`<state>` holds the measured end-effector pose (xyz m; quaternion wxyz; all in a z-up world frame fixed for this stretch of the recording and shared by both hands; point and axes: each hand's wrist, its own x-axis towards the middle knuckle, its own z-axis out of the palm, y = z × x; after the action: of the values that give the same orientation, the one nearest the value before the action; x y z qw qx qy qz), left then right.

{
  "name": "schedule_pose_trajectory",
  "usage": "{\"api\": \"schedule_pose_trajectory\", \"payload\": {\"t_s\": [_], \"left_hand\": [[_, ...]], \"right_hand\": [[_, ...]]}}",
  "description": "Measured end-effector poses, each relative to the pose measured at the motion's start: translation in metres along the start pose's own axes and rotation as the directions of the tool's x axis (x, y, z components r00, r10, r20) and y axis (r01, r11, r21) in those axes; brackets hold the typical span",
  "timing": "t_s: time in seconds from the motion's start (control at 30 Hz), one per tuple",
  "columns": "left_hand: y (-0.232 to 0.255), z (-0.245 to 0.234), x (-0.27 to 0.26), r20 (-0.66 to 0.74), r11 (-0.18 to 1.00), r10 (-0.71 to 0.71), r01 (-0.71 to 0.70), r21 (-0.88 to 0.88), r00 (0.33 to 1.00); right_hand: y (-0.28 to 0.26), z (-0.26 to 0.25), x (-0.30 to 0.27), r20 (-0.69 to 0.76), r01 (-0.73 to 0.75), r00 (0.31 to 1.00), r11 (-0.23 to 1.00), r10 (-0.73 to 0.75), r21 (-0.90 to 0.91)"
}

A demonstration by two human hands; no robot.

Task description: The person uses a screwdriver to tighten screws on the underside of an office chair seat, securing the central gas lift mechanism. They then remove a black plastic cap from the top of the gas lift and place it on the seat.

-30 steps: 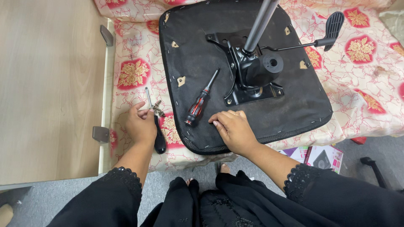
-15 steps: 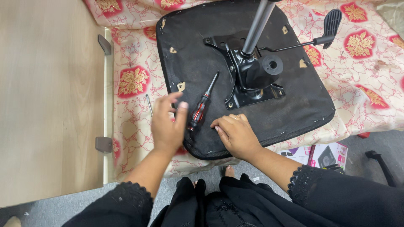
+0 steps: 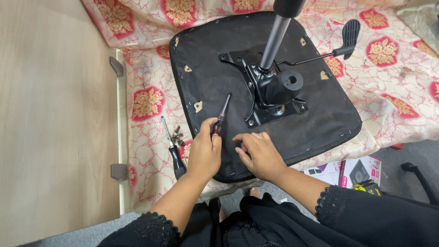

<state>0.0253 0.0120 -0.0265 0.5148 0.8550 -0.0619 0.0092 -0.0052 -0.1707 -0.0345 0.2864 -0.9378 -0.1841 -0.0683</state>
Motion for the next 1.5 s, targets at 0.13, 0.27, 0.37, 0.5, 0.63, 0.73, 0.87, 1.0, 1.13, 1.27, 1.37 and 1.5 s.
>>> {"api": "schedule_pose_trajectory", "payload": {"t_s": [0.13, 0.27, 0.37, 0.5, 0.63, 0.73, 0.87, 1.0, 1.13, 1.27, 1.37, 1.5], "left_hand": [[0.015, 0.002, -0.017, 0.006, 0.992, -0.029, 0.029, -0.119, 1.0], [0.041, 0.011, -0.037, -0.022, 0.968, 0.167, -0.168, -0.188, 0.986], [0.06, 0.013, -0.046, 0.042, 0.952, 0.18, -0.163, -0.259, 0.983], [0.082, 0.015, -0.05, 0.084, 0.943, 0.229, -0.2, -0.266, 0.97], [0.102, 0.021, -0.053, 0.143, 0.958, 0.163, -0.122, -0.258, 0.976], [0.12, 0.028, -0.055, 0.142, 0.948, 0.254, -0.216, -0.234, 0.957], [0.146, 0.048, -0.054, 0.184, 0.924, 0.245, -0.172, -0.34, 0.952], [0.169, 0.078, -0.052, 0.08, 0.87, 0.396, -0.346, -0.352, 0.915], [0.181, 0.105, -0.044, -0.013, 0.923, 0.314, -0.308, -0.23, 0.949], [0.186, 0.121, -0.036, -0.167, 0.952, 0.253, -0.276, -0.131, 0.953], [0.183, 0.126, -0.027, -0.252, 0.969, 0.208, -0.235, -0.081, 0.945], [0.174, 0.126, -0.022, -0.303, 0.989, 0.12, -0.139, -0.043, 0.945]], "right_hand": [[-0.002, -0.004, -0.003, -0.075, -0.005, 0.997, 0.991, 0.015, 0.132], [-0.009, -0.014, -0.008, -0.2, 0.127, 0.974, 0.988, -0.108, 0.085], [-0.016, -0.025, -0.013, -0.252, 0.144, 0.957, 0.989, -0.143, -0.015], [-0.022, -0.045, -0.022, -0.243, 0.081, 0.966, 0.996, -0.088, -0.036], [-0.022, -0.066, -0.033, -0.281, 0.156, 0.948, 0.988, -0.151, -0.006], [-0.013, -0.086, -0.04, -0.302, 0.221, 0.932, 0.975, -0.202, 0.031], [0.014, -0.121, -0.05, -0.283, 0.302, 0.93, 0.928, -0.236, 0.217], [0.048, -0.156, -0.063, -0.24, 0.234, 0.961, 0.865, -0.137, 0.444], [0.087, -0.187, -0.071, -0.38, 0.299, 0.923, 0.728, -0.058, 0.616], [0.139, -0.223, -0.043, -0.281, 0.188, 0.916, 0.311, 0.286, 0.931], [0.176, -0.256, -0.009, -0.244, 0.127, 0.89, 0.305, 0.386, 0.944], [0.209, -0.277, 0.038, -0.219, -0.056, 0.844, 0.487, 0.49, 0.872]]}}
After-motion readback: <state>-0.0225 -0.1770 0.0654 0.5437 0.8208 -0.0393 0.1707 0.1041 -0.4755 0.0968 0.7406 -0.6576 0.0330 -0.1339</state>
